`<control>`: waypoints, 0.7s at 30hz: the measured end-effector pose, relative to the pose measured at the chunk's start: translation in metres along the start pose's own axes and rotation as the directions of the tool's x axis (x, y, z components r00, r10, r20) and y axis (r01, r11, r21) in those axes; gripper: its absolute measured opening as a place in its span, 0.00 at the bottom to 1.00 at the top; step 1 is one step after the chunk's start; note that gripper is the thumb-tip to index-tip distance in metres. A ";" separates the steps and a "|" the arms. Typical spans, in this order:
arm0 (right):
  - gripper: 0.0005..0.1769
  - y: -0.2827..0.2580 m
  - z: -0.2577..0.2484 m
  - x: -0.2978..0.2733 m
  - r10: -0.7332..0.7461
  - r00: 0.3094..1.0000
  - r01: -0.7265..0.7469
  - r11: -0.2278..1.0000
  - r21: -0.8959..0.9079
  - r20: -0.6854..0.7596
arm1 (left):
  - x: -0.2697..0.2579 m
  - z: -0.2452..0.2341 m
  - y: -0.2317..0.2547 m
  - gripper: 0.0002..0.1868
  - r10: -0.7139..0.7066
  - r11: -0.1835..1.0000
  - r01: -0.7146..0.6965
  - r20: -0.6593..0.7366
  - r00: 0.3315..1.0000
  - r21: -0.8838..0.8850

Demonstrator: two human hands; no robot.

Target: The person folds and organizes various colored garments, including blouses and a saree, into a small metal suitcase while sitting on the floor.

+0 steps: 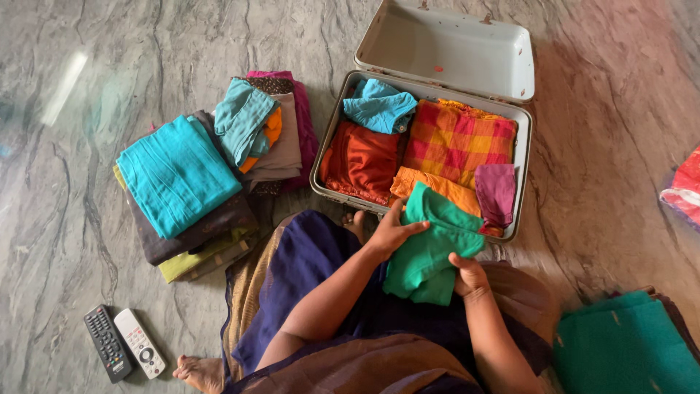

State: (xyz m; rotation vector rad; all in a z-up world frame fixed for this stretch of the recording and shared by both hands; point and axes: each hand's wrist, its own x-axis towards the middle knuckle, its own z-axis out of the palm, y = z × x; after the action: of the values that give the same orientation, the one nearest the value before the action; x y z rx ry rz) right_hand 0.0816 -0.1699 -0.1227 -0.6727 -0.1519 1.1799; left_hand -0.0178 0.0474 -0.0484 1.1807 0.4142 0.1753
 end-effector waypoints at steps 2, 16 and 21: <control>0.40 0.005 -0.001 0.003 0.028 0.998 -0.030 0.999 -0.026 -0.050 | 0.004 -0.006 -0.002 0.41 0.235 0.966 -0.233 -0.001 0.972 0.115; 0.35 -0.091 0.000 0.005 -0.473 0.745 0.463 0.874 -0.145 -0.471 | 0.054 -0.048 -0.059 0.38 0.289 0.070 -0.151 0.124 0.949 0.986; 0.22 -0.173 0.022 0.035 -0.910 0.398 0.634 0.364 -0.682 -0.116 | 0.062 -0.055 -0.070 0.38 0.147 0.041 -0.147 0.139 0.979 0.988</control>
State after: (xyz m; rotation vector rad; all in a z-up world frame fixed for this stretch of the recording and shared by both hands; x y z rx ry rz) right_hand 0.2243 -0.1663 -0.0169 -1.2015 -0.3589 -0.1002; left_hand 0.0113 0.0893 -0.1442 2.7191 0.3912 0.0250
